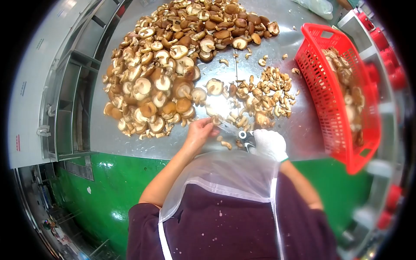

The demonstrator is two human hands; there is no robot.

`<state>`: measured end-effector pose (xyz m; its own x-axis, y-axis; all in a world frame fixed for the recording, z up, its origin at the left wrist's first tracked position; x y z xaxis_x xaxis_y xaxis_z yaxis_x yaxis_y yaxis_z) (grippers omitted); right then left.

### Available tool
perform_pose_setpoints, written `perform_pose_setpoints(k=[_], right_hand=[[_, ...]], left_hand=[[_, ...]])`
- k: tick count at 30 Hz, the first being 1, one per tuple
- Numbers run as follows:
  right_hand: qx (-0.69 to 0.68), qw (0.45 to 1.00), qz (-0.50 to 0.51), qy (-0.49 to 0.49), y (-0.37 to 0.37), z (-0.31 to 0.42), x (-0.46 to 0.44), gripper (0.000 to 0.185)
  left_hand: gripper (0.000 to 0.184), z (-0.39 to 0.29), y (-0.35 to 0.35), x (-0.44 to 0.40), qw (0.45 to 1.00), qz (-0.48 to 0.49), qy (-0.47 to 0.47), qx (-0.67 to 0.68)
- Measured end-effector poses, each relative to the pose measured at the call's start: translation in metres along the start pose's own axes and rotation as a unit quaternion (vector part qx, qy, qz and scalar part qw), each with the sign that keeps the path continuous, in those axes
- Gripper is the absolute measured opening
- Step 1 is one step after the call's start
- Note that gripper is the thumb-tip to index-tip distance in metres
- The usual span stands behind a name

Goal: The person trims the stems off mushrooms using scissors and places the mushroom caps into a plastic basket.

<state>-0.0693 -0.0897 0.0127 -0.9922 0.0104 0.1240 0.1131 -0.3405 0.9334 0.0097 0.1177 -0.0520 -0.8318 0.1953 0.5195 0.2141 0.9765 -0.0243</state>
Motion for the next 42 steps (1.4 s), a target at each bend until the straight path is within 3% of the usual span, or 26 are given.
perform_pose_setpoints(k=[3,12,15,21,27,31,32,34,36,38,40,42], right_hand=[[0.003,0.999,0.044,-0.015,0.003,0.003,-0.002,0.027],[0.034,0.999,0.027,0.01,0.004,0.008,-0.005,0.029],[0.03,0.992,0.115,-0.035,0.008,0.013,-0.007,0.028],[0.006,0.999,-0.017,0.04,-0.008,0.011,0.0,0.034],[-0.029,0.999,-0.009,-0.021,-0.007,0.001,0.004,0.034],[-0.082,0.988,-0.071,-0.114,-0.035,-0.047,0.022,0.038],[-0.144,0.969,-0.14,-0.141,-0.04,-0.06,0.033,0.036],[-0.207,0.937,-0.224,-0.169,-0.064,-0.089,0.051,0.032],[-0.328,0.893,-0.23,-0.205,-0.073,-0.1,0.058,0.024],[-0.393,0.862,-0.221,-0.231,-0.07,-0.099,0.06,0.022],[-0.369,0.875,-0.218,-0.223,-0.069,-0.101,0.061,0.017],[-0.326,0.894,-0.247,-0.181,-0.061,-0.096,0.059,0.015]], left_hand=[[0.027,0.002,0.0,0.0,1.0,0.001,0.015,0.003],[0.022,0.004,-0.003,0.001,1.0,-0.01,0.015,0.001],[0.021,0.005,-0.002,0.002,1.0,-0.013,0.015,0.005],[0.022,0.005,-0.004,0.003,1.0,0.001,0.024,0.012],[0.023,0.006,-0.006,0.0,0.996,-0.008,0.068,0.063],[0.02,-0.002,-0.005,-0.012,0.994,-0.008,0.107,-0.019],[0.019,-0.01,-0.007,-0.016,0.991,-0.004,0.12,-0.054],[0.02,-0.049,-0.041,-0.03,0.995,0.06,0.032,-0.072],[0.029,-0.116,-0.102,-0.031,0.988,0.127,-0.042,-0.074],[0.042,-0.195,-0.16,-0.002,0.943,0.257,-0.205,-0.047],[0.043,-0.24,-0.185,0.003,0.929,0.248,-0.269,-0.054],[0.042,-0.243,-0.176,-0.039,0.891,0.131,-0.368,-0.232]])
Point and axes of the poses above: each hand's wrist, its own x-axis away from the middle knuckle, its own y-axis out of the back of the hand, z = x × y, the point moved 5 cm from there along -x, towards the middle knuckle, and after that the axes turned 10 degrees about -z, right-handed, at the moved point
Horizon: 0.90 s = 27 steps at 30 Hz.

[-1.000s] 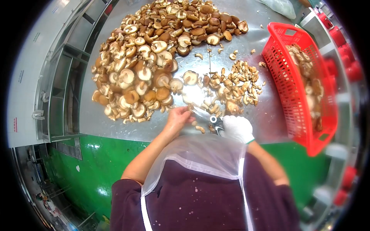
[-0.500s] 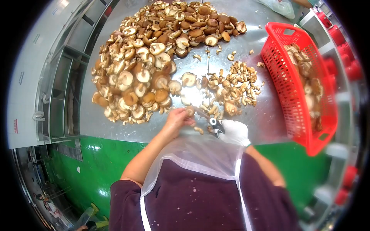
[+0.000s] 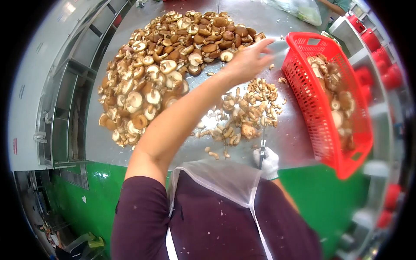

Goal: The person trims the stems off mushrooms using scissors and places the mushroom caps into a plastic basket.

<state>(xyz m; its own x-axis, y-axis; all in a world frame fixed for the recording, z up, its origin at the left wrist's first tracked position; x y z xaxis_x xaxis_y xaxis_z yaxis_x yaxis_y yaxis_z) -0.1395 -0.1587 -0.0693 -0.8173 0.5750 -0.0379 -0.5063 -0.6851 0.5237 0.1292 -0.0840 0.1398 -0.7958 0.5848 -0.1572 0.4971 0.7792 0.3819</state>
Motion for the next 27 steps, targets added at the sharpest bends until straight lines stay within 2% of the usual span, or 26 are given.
perform_pose_setpoints(k=[1,2,3,4,5,6,7,10,11,14,17,18,19,20,21,22,24,26,27], right_hand=[[-0.012,1.0,0.009,-0.027,-0.003,-0.012,0.001,0.012],[-0.024,0.999,-0.002,-0.03,-0.003,-0.017,0.001,0.012],[-0.036,0.999,-0.012,-0.036,-0.004,-0.02,0.001,0.012],[-0.047,0.998,-0.02,-0.042,-0.005,-0.026,0.003,0.012],[-0.126,0.989,-0.003,-0.076,-0.01,-0.042,0.006,0.013],[-0.114,0.991,-0.01,-0.068,-0.01,-0.04,0.006,0.013],[-0.103,0.993,-0.015,-0.058,-0.01,-0.036,0.004,0.013],[-0.058,0.998,-0.022,-0.013,-0.008,-0.019,-0.005,0.014],[-0.041,0.999,-0.024,0.004,-0.008,-0.015,-0.007,0.014],[-0.057,0.998,-0.015,-0.038,-0.008,-0.014,-0.009,0.014],[0.012,1.0,0.001,0.006,-0.008,0.008,-0.007,0.02],[0.071,0.996,0.021,0.056,-0.008,0.028,-0.008,0.022],[0.129,0.985,0.042,0.107,-0.008,0.053,-0.011,0.024],[0.185,0.968,0.061,0.156,-0.011,0.07,-0.014,0.027],[0.222,0.958,0.125,0.129,-0.019,0.07,-0.018,0.031],[0.216,0.955,0.134,0.151,-0.021,0.089,-0.022,0.027],[0.254,0.949,0.169,0.082,-0.022,0.121,-0.027,0.026],[0.262,0.949,0.148,0.091,-0.027,0.119,-0.03,0.028],[0.265,0.949,0.136,0.104,-0.029,0.118,-0.031,0.028]], left_hand=[[0.042,0.036,0.005,-0.008,0.977,-0.022,-0.09,-0.194],[0.045,0.09,0.006,-0.01,0.937,-0.004,-0.11,-0.333],[0.047,0.101,0.011,0.006,0.881,0.176,0.007,-0.439],[0.051,0.145,0.012,0.02,0.843,0.264,0.012,-0.468],[0.053,0.17,0.015,0.036,0.787,0.283,-0.002,-0.549],[0.054,0.178,0.022,0.051,0.757,0.292,-0.016,-0.584],[0.045,0.191,0.027,0.059,0.757,0.282,-0.016,-0.589],[0.036,0.203,0.038,0.069,0.8,0.236,0.035,-0.55],[0.029,0.199,0.041,0.073,0.815,0.213,0.01,-0.539],[0.028,0.193,0.059,0.079,0.878,0.108,0.03,-0.464],[0.024,0.202,0.074,0.096,0.943,0.036,0.179,-0.28],[0.022,0.201,0.072,0.108,0.959,-0.006,0.25,-0.131],[0.02,0.196,0.065,0.123,0.948,-0.049,0.312,0.021],[0.018,0.191,0.057,0.137,0.91,-0.089,0.366,0.172],[0.018,0.183,0.052,0.145,0.901,-0.101,0.358,0.222],[0.017,0.175,0.047,0.152,0.89,-0.113,0.349,0.272],[0.019,0.168,0.036,0.165,0.873,-0.142,0.323,0.337],[0.023,0.168,0.029,0.172,0.868,-0.176,0.289,0.364],[0.031,0.161,0.028,0.175,0.861,-0.197,0.286,0.371]])
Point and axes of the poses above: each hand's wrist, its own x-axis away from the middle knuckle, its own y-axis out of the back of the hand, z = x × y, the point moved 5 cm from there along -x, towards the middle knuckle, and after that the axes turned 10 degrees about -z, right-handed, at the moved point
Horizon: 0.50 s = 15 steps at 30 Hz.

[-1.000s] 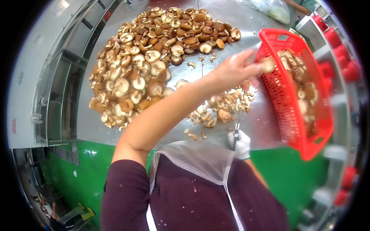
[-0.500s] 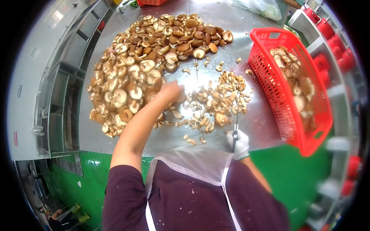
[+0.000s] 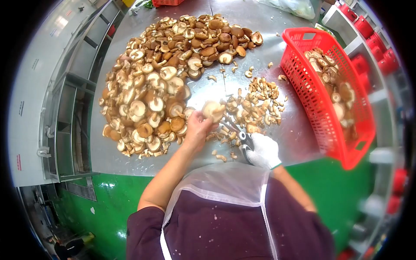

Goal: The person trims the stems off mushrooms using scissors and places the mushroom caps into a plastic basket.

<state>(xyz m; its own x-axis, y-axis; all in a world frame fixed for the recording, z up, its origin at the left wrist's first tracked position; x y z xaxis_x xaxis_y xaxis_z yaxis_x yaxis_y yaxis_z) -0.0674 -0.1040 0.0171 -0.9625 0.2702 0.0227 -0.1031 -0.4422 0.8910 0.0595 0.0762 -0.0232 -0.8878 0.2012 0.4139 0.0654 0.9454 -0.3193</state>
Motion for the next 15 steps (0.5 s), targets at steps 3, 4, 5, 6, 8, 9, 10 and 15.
perform_pose_setpoints(k=[3,4,5,6,8,9,10,15], right_hand=[[0.027,1.0,0.005,0.008,0.002,0.004,-0.001,0.029],[0.032,0.999,0.01,0.008,0.003,0.004,-0.001,0.029],[0.038,0.999,0.015,0.007,0.003,0.004,-0.001,0.03],[0.044,0.999,0.014,0.003,0.005,0.005,-0.001,0.03],[0.056,0.998,0.013,-0.006,0.006,0.007,-0.002,0.03],[0.06,0.998,0.004,0.0,0.008,0.008,-0.002,0.03],[0.063,0.998,-0.005,0.007,0.009,0.009,-0.002,0.03],[0.081,0.993,-0.035,0.077,0.019,0.017,-0.008,0.027]], left_hand=[[0.037,-0.001,-0.003,0.009,0.998,-0.017,-0.048,-0.025],[0.037,-0.002,-0.004,0.011,0.997,-0.024,-0.058,-0.044],[0.036,0.001,-0.003,0.011,0.997,-0.018,-0.059,-0.056],[0.035,0.006,-0.003,0.011,0.996,-0.012,-0.058,-0.069],[0.03,0.014,-0.003,0.012,0.993,-0.009,-0.051,-0.103],[0.027,0.015,-0.005,0.015,0.993,-0.007,-0.052,-0.109],[0.026,0.016,-0.007,0.018,0.992,-0.006,-0.053,-0.115],[0.021,0.01,-0.018,0.032,0.997,-0.008,-0.02,-0.079]])
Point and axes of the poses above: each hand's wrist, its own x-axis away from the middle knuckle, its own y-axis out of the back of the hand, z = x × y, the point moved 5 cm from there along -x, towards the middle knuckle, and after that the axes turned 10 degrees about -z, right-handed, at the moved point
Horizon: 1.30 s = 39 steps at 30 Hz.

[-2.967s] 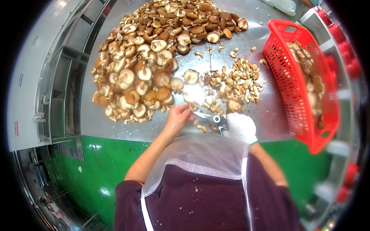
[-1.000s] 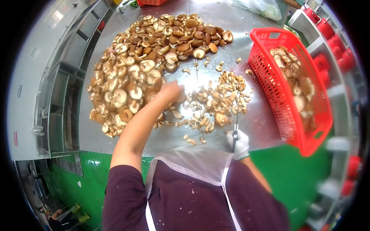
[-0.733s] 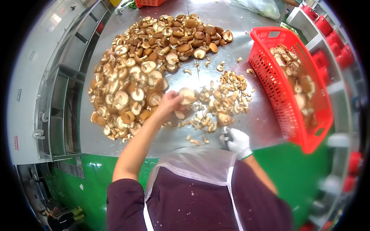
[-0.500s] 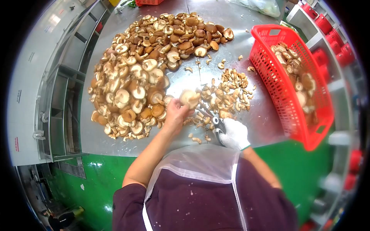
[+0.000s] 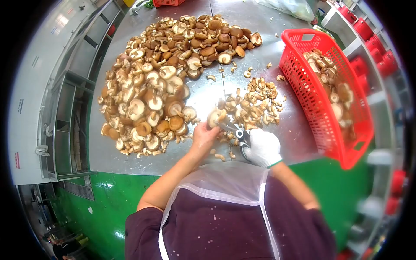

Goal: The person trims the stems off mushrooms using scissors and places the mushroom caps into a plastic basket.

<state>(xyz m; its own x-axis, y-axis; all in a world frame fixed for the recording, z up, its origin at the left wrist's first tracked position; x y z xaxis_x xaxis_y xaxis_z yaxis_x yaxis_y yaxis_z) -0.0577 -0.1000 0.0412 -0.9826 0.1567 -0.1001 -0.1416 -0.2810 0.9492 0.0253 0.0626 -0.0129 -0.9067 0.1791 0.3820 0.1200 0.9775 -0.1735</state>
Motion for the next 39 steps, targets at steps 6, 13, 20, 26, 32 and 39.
perform_pose_setpoints(k=[6,13,20,26,32,39], right_hand=[[0.011,0.999,0.046,0.002,-0.01,-0.002,-0.005,0.025],[-0.098,0.994,0.05,-0.008,-0.04,0.0,-0.001,0.029],[-0.296,0.94,-0.081,-0.148,-0.032,-0.045,0.019,0.026],[-0.325,0.903,-0.128,-0.249,-0.071,-0.103,0.064,0.02],[-0.342,0.892,-0.227,-0.19,-0.069,-0.1,0.067,0.012],[-0.291,0.913,-0.242,-0.15,-0.057,-0.1,0.071,0.02]], left_hand=[[0.02,0.006,0.001,0.0,1.0,-0.006,0.023,0.007],[0.021,0.005,0.003,-0.001,0.996,0.009,0.082,0.027],[0.029,-0.02,0.017,-0.006,0.914,0.241,0.144,0.292],[0.027,-0.051,0.006,0.005,0.766,0.334,0.202,0.511],[0.029,-0.059,-0.019,0.013,0.713,0.42,0.242,0.507],[0.02,-0.122,-0.15,-0.027,0.93,0.36,0.07,-0.019]])
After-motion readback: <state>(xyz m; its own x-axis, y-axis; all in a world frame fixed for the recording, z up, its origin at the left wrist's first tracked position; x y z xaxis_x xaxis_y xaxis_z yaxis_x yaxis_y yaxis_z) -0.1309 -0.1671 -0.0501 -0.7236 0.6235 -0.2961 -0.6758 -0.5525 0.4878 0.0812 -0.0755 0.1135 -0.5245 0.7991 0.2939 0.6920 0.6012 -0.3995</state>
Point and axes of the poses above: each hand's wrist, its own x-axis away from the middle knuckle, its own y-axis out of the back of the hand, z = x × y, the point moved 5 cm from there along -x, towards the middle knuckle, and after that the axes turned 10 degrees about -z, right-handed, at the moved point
